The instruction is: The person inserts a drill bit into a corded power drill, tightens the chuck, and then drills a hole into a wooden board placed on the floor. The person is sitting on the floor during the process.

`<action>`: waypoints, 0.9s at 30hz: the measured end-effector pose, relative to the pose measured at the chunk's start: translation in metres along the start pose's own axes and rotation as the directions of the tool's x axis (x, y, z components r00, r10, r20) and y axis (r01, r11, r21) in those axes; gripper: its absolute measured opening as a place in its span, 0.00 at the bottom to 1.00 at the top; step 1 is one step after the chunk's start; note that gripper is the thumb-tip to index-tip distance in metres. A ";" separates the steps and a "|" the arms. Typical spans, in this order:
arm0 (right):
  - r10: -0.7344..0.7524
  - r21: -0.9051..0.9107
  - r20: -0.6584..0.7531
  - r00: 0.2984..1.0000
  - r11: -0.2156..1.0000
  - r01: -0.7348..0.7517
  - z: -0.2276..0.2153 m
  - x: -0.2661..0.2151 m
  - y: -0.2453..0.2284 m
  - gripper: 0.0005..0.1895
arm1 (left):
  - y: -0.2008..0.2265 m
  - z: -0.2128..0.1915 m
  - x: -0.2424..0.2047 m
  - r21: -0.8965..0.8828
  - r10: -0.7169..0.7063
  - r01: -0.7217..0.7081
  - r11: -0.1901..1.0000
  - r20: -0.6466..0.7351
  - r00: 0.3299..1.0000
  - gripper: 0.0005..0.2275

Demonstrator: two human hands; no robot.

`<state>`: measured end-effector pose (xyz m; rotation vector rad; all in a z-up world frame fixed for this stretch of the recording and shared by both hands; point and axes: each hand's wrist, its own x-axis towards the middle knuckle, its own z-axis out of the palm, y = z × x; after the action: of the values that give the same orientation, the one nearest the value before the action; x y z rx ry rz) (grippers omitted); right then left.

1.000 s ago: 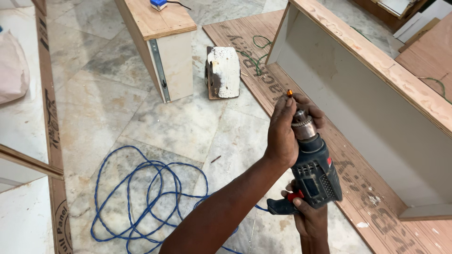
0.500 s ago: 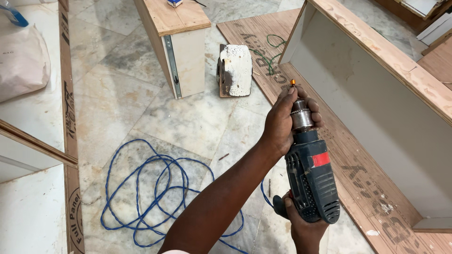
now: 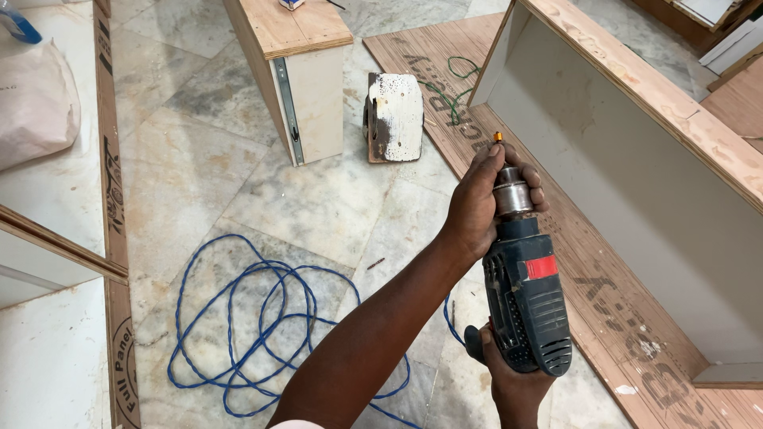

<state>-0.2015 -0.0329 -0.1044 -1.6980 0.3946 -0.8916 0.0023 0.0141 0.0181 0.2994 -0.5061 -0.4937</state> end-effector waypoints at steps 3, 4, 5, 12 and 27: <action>0.033 0.003 0.031 0.999 0.999 -0.033 -0.001 0.001 -0.001 0.23 | 0.002 0.004 0.000 0.052 -0.005 0.006 0.999 -0.015 1.000 0.13; 0.050 0.009 0.048 0.998 0.999 -0.051 -0.001 0.002 -0.002 0.22 | 0.003 0.005 0.000 0.075 0.004 -0.003 0.997 -0.016 1.000 0.13; 0.060 0.002 0.048 0.997 0.998 -0.060 -0.002 0.001 -0.003 0.23 | 0.003 0.006 -0.001 0.096 0.013 -0.011 0.995 -0.018 1.000 0.13; 0.111 -0.050 0.033 0.993 0.993 -0.109 -0.002 -0.001 -0.004 0.22 | 0.006 0.012 -0.001 0.078 0.012 -0.010 0.997 -0.036 0.999 0.15; 0.173 0.381 0.184 0.968 0.895 -0.232 0.002 0.007 -0.014 0.22 | -0.011 -0.012 0.008 -0.070 -0.006 -0.004 0.998 -0.148 0.989 0.12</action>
<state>-0.1979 -0.0322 -0.0888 -1.3053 0.2629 -0.6372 0.0108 0.0024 0.0073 0.2670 -0.3431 -0.4851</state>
